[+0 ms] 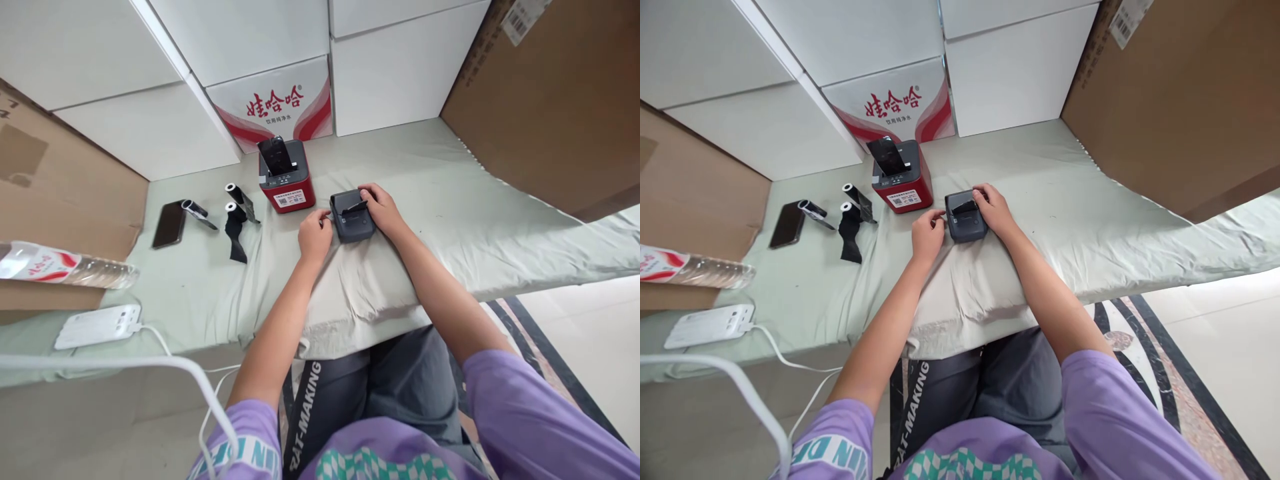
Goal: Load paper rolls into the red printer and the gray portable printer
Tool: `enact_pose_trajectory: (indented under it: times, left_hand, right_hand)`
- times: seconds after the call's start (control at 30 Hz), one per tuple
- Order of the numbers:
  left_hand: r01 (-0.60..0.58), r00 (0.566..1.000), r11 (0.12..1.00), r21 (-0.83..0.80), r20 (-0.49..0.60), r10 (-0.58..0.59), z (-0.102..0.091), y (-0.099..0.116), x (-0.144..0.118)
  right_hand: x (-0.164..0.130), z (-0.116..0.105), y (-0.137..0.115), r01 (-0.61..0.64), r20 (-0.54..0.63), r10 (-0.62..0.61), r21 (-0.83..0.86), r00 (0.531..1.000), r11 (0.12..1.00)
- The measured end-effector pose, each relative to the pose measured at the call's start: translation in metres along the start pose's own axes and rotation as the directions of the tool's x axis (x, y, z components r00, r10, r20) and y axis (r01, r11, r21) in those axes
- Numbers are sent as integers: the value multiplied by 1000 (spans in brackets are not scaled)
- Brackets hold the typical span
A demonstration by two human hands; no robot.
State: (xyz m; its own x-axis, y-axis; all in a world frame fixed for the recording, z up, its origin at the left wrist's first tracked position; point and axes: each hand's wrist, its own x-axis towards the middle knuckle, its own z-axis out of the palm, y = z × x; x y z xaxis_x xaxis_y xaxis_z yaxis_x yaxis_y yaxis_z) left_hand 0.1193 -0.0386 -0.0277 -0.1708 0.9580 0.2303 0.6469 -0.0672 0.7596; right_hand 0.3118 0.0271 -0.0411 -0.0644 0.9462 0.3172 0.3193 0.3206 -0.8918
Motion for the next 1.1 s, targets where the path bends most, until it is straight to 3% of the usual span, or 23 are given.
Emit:
enact_pose_trajectory:
  times: [0.5, 0.83, 1.0, 1.1]
  left_hand:
    - [-55, 997, 995, 84, 49, 51, -7, 4, -15]
    - [-53, 997, 999, -11, 61, 53, -2, -8, -2]
    - [19, 998, 1000, -20, 68, -17, -2, -9, 0]
    - [-12, 999, 999, -52, 37, 14, -1, -8, -1]
  right_hand:
    - [-2, 0, -5, -36, 4, 36, 3, 999, 999]
    - [-1, 7, 15, -75, -76, 69, -90, 995, 993]
    - [-1, 6, 11, -90, -74, 85, -74, 994, 993]
    - [-2, 5, 6, -93, -64, 88, -72, 994, 993]
